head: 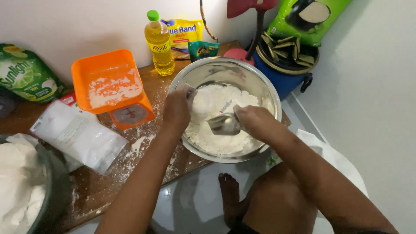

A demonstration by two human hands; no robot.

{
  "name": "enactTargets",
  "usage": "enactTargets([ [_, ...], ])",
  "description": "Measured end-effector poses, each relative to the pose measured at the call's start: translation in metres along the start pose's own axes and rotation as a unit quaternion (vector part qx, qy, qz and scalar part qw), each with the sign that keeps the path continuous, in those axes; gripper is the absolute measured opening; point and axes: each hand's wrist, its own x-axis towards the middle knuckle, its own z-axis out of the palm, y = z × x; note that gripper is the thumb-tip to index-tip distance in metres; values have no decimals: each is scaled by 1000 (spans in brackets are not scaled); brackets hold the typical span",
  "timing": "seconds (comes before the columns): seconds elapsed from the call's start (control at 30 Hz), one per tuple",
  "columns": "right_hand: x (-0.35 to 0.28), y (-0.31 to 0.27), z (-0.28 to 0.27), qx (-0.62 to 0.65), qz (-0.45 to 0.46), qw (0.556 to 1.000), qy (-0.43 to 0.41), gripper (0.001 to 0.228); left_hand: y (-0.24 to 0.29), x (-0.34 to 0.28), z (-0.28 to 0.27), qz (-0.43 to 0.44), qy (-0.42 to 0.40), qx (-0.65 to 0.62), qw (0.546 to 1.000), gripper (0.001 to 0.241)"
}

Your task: Measuring flour by scooping it from a large bowl into small plastic bags and weighing each bag on a scale.

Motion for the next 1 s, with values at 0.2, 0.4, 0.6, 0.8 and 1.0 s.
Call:
enactTargets([
  [0.2, 29, -30, 37, -87, -33, 987, 127, 24, 18, 5, -8, 84, 59, 68, 992, 23],
  [0.4, 43, -46, 69, -127, -144, 961, 200, 20, -1, 5, 7, 85, 4, 112, 990, 29],
  [0.6, -6, -10, 26, -136, -192, 967, 99, 10, 7, -18, 3, 48, -23, 88, 995, 28],
  [0.8, -12, 14, -26, -231, -37, 967, 99, 13, 19, -31, -10, 44, -29, 74, 996, 32],
  [1.0, 24, 63, -4, -346, 34, 931, 109, 12, -3, -22, -1, 25, -76, 50, 996, 30],
])
